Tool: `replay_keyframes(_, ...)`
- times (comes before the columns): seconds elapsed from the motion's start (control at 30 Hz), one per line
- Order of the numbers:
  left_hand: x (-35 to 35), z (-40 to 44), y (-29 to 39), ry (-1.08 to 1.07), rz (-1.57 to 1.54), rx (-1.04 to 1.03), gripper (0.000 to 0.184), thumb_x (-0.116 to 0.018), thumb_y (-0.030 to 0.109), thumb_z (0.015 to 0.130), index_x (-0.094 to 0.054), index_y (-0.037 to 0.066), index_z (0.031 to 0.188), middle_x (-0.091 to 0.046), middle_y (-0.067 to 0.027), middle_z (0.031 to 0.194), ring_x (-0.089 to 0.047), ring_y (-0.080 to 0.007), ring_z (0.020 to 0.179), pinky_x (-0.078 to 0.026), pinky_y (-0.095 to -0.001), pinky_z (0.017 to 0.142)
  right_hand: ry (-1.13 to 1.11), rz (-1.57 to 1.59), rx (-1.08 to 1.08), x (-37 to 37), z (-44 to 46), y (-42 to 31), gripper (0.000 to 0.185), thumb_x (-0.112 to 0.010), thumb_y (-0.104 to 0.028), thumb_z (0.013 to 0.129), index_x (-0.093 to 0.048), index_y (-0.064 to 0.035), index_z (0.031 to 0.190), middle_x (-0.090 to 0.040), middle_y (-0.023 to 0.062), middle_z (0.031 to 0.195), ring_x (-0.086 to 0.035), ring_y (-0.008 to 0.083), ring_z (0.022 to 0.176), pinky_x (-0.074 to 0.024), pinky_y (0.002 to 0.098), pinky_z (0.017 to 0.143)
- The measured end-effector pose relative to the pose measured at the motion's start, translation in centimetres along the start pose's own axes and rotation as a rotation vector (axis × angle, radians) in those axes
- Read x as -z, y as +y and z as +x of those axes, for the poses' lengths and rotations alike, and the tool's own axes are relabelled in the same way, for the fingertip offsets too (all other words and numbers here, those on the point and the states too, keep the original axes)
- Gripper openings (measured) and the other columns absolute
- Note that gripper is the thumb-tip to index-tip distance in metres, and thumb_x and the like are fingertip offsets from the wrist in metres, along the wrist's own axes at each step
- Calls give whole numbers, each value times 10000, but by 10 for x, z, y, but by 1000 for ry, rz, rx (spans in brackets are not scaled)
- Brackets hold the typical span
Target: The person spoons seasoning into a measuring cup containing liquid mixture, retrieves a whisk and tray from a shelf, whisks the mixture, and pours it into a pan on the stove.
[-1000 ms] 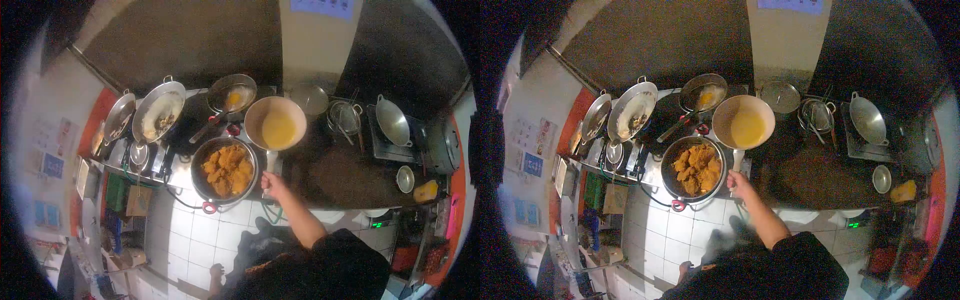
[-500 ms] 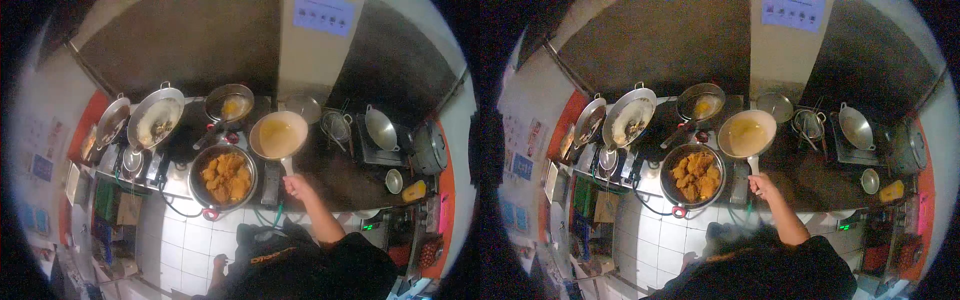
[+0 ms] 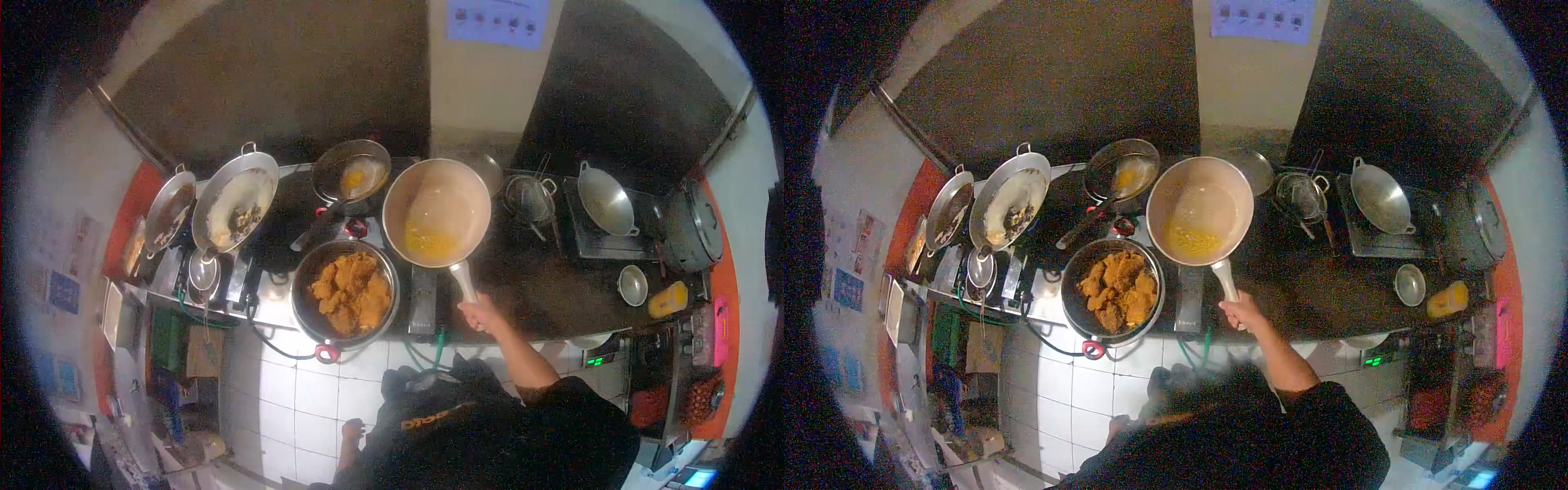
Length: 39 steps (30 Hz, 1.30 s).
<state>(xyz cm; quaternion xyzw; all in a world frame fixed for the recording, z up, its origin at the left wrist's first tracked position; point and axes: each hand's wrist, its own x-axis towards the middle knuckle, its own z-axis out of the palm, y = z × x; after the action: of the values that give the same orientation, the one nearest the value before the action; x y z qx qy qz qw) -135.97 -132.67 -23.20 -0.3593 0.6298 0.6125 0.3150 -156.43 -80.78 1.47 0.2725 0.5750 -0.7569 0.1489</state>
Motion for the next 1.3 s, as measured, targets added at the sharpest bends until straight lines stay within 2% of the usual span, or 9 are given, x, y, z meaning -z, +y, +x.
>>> replay_keyframes(0.17, -13, -60, 45, -8, 299, -119, 138, -519, 82, 820, -568, 13, 929, -620, -127, 759, -585, -202, 545, -436, -295, 394, -148, 103, -62, 1, -23, 10, 229, -641, -113, 788, -426, -87, 862, -396, -26, 504, -377, 85, 336, -287, 258, 299)
replay_keyframes(0.5, -14, -14, -21, 99, -156, 32, 205, -548, 137, 830, -581, 25, 998, -626, -146, 802, -588, -245, 630, -478, -341, 500, -353, 275, -277, 9, -86, 21, 146, -580, -127, 848, -445, -116, 901, -362, -48, 507, -339, 66, 333, -225, 232, 282)
replay_keyframes(0.73, -34, -22, -14, 37, 579, -221, 195, -567, 122, 806, -587, -8, 949, -618, -151, 824, -568, -242, 625, -479, -348, 512, -374, 232, -375, 22, -133, -11, 135, -563, -148, 867, -441, -104, 829, -356, -46, 514, -325, 58, 340, -230, 217, 293)
replay_keyframes(0.83, -38, -20, -20, 78, -20, -57, 168, -558, 76, 792, -593, -26, 921, -621, -151, 825, -569, -226, 621, -477, -338, 501, -382, 186, -361, 23, -150, -30, 109, -555, -150, 870, -465, -120, 814, -362, -50, 484, -334, 80, 329, -246, 256, 301)
replay_keyframes(0.93, -55, -41, 8, 71, 621, -114, 139, -567, 40, 766, -599, -27, 883, -622, -144, 810, -571, -213, 611, -466, -319, 471, -325, 124, -418, 20, -162, -51, 140, -551, -164, 871, -462, -129, 769, -364, -54, 478, -332, 82, 325, -254, 256, 307)
replay_keyframes(1.03, -60, -55, 10, 123, 619, -164, 131, -554, 19, 763, -606, -18, 877, -623, -130, 792, -568, -195, 589, -446, -301, 437, -250, 72, -451, 16, -170, -63, 130, -565, -139, 855, -465, -114, 777, -373, -52, 512, -338, 63, 350, -252, 228, 315)
replay_keyframes(1.17, -34, -22, -28, -60, 575, -369, 169, -544, 56, 793, -615, 7, 939, -624, -95, 769, -558, -148, 557, -427, -269, 422, -146, -65, -394, 5, -163, -71, 108, -578, -114, 839, -475, -105, 807, -379, -51, 544, -344, 50, 375, -248, 206, 321)
replay_keyframes(1.23, -45, -19, -8, 51, -163, -45, 198, -546, 107, 811, -604, 16, 976, -623, -93, 790, -557, -136, 566, -429, -253, 441, -143, -70, -364, 8, -149, -61, 112, -580, -114, 835, -474, -107, 800, -379, -48, 532, -343, 50, 372, -251, 213, 318)
replay_keyframes(1.3, -60, -11, 24, 109, -244, -209, 268, -548, 152, 822, -577, 15, 1050, -626, -89, 828, -565, -134, 610, -443, -247, 484, -132, -72, -328, 6, -125, -46, 116, -582, -113, 832, -473, -108, 792, -378, -46, 521, -342, 51, 370, -254, 220, 315)
